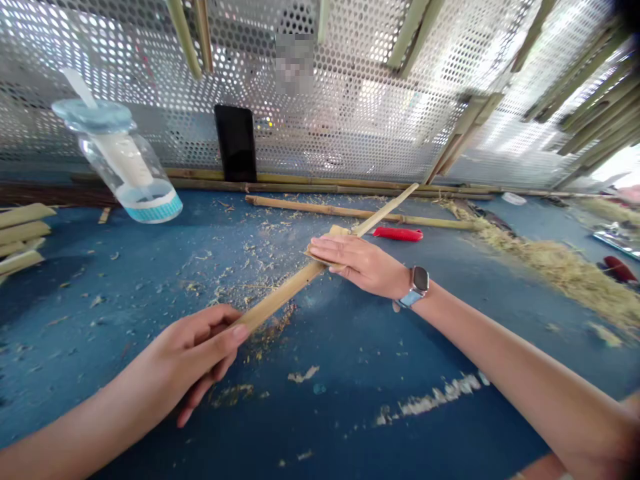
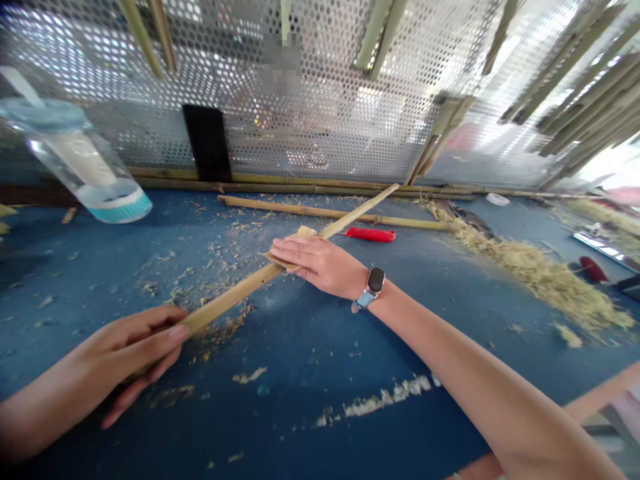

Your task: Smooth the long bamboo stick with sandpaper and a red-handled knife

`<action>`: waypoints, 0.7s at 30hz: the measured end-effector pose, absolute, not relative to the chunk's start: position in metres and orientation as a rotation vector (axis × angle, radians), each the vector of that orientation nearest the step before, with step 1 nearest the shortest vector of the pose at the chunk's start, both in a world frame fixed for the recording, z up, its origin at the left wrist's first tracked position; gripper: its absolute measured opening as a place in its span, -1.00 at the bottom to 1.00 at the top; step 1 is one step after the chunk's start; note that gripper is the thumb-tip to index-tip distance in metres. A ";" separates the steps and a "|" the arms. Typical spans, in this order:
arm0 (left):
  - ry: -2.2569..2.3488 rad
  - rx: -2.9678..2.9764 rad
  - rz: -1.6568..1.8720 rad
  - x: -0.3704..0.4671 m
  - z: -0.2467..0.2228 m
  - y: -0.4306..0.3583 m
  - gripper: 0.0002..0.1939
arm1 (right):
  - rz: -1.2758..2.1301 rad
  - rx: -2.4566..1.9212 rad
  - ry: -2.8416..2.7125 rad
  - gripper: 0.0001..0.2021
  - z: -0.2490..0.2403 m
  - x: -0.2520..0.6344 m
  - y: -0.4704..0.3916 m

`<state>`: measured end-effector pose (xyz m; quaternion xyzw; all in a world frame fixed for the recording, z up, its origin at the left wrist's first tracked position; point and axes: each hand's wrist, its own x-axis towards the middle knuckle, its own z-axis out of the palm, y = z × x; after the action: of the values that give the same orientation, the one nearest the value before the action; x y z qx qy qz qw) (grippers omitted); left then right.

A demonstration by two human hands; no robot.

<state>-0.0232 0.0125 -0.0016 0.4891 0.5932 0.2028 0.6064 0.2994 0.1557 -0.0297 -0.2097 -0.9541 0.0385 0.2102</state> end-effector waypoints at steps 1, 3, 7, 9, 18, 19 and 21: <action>1.373 1.119 0.475 -0.023 -0.001 0.013 -0.47 | 0.130 -0.605 -2.624 -0.50 -0.031 0.305 0.161; 1.374 1.095 0.487 -0.023 0.000 0.014 -0.44 | 0.140 -0.723 -2.545 -0.55 -0.033 0.317 0.170; 1.342 1.062 0.507 -0.023 -0.001 0.015 -0.43 | 0.077 -0.952 -2.425 -0.56 -0.033 0.329 0.172; 1.332 1.058 0.520 -0.023 -0.002 0.015 -0.44 | 0.030 -0.874 -2.446 -0.56 -0.032 0.321 0.162; 1.329 1.067 0.485 -0.027 -0.005 0.013 -0.47 | -0.012 -0.459 -2.596 -0.40 -0.031 0.289 0.138; 1.332 1.075 0.483 -0.028 -0.005 0.013 -0.49 | -0.001 -0.479 -2.587 -0.42 -0.032 0.294 0.142; 1.339 1.086 0.484 -0.028 -0.005 0.013 -0.53 | 0.003 -0.501 -2.567 -0.47 -0.032 0.303 0.150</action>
<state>-0.0279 0.0129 -0.0054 0.4731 0.5834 0.2110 0.6255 0.3029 0.1503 -0.0318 -0.1848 -0.9477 0.0011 0.2600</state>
